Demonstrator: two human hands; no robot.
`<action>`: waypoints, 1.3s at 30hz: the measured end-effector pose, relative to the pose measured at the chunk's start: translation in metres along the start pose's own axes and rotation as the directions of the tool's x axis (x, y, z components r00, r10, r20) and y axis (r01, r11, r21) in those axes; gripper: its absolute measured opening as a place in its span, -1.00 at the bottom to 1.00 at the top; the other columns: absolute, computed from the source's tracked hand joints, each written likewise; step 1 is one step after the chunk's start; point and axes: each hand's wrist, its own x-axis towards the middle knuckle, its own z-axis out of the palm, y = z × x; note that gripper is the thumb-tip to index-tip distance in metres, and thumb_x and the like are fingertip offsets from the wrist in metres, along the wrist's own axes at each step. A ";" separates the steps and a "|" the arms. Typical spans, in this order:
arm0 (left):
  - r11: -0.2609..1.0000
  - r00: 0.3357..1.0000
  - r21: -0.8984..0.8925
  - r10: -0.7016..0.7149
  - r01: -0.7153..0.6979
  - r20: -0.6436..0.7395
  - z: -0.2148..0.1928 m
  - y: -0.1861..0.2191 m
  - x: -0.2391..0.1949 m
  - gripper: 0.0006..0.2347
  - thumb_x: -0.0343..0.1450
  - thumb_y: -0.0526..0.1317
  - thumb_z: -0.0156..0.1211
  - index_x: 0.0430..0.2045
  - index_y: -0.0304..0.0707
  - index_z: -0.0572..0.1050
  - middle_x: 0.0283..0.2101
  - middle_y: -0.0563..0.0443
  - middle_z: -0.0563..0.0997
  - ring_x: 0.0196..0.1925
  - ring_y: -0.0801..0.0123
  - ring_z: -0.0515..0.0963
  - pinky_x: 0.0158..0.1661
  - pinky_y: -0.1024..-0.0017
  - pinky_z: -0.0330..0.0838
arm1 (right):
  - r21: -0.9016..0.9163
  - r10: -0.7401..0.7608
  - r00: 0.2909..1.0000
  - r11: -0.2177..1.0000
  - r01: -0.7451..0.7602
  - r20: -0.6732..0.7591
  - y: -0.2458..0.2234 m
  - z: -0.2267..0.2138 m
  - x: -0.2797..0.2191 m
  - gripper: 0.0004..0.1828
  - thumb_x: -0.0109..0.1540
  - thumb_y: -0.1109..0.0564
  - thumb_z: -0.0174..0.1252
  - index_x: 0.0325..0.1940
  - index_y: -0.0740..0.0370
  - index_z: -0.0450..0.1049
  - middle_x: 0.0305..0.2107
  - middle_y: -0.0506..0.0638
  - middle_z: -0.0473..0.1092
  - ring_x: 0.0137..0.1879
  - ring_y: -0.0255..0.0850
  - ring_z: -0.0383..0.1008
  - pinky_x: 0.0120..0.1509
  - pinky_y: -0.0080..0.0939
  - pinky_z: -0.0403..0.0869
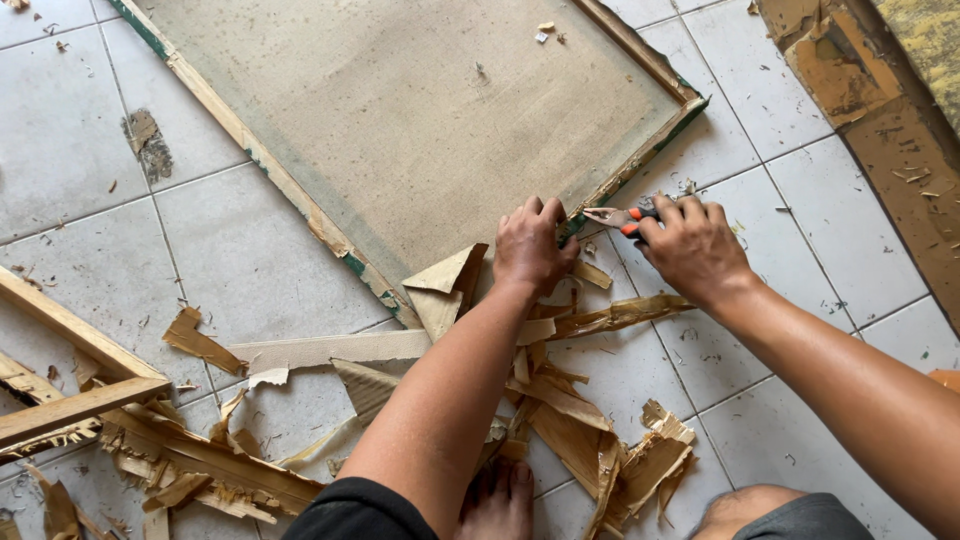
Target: The person removes staples and strips of paper from the edge of a wooden frame using pliers and a screwdriver. They pull away the paper and wood fragments by hand as they work along the frame's edge.
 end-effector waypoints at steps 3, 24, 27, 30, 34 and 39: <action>1.000 1.000 0.005 0.001 -0.001 0.001 0.001 0.000 0.001 -0.68 0.30 0.01 0.44 -0.19 0.05 0.46 -0.21 0.01 0.49 -0.10 -0.02 0.68 -0.03 0.05 0.48 | -0.049 -0.036 0.999 0.998 0.038 0.037 0.000 -0.032 0.009 -0.67 0.50 -0.26 0.16 0.09 -0.07 0.62 0.14 0.06 0.58 0.26 0.05 0.68 0.23 0.15 0.65; 1.000 1.000 0.001 -0.004 0.004 0.005 0.000 0.000 0.001 -0.66 0.30 0.01 0.44 -0.17 0.05 0.45 -0.20 0.02 0.47 -0.09 -0.04 0.67 -0.03 0.05 0.47 | 0.474 -0.165 0.612 -0.491 -0.731 0.773 -0.017 0.011 0.012 -0.26 0.53 -0.56 -0.03 -0.37 0.09 0.29 -0.26 0.23 0.63 -0.30 0.03 0.71 -0.36 0.00 0.74; 1.000 1.000 -0.025 -0.007 0.007 0.008 0.005 -0.003 0.000 -0.65 0.30 0.02 0.47 -0.16 0.06 0.47 -0.21 0.02 0.50 -0.08 -0.03 0.67 -0.02 0.05 0.47 | 0.540 -0.080 0.620 -0.415 -0.733 0.780 -0.026 -0.011 0.000 -0.29 0.56 -0.47 -0.02 -0.24 0.22 0.32 -0.19 0.34 0.64 -0.25 0.11 0.72 -0.24 0.12 0.75; 0.992 0.999 -0.126 -0.027 0.031 0.028 -0.002 -0.005 -0.003 -0.55 0.25 0.01 0.51 -0.02 0.07 0.48 -0.20 0.03 0.55 -0.05 -0.05 0.70 0.03 0.01 0.51 | 0.609 0.109 0.658 0.289 -0.738 0.745 -0.043 -0.060 -0.009 -0.15 0.45 -0.66 -0.09 -0.24 0.03 0.76 -0.20 0.16 0.75 0.20 0.17 0.71 0.36 0.14 0.56; 0.976 0.999 -0.218 -0.009 0.018 0.046 -0.031 -0.007 -0.016 -0.38 0.16 -0.04 0.59 0.13 0.10 0.46 -0.15 -0.04 0.63 0.04 -0.15 0.72 0.11 -0.09 0.57 | 0.477 0.158 0.687 0.610 -0.633 0.709 -0.050 -0.135 -0.024 -0.26 0.43 -0.49 0.05 0.08 0.14 0.81 0.05 0.33 0.69 0.36 0.34 0.61 0.50 0.27 0.54; 0.969 0.942 -0.139 0.234 -0.205 0.241 -0.089 -0.024 -0.096 -0.34 0.44 -0.10 0.47 0.47 -0.18 0.35 0.33 -0.34 0.44 0.33 -0.22 0.38 0.31 -0.09 0.39 | 0.084 0.108 0.436 0.914 -0.397 0.893 -0.040 -0.151 0.000 -0.40 0.43 -0.51 0.08 -0.08 -0.04 0.75 -0.09 -0.13 0.73 -0.01 -0.17 0.73 0.17 -0.14 0.60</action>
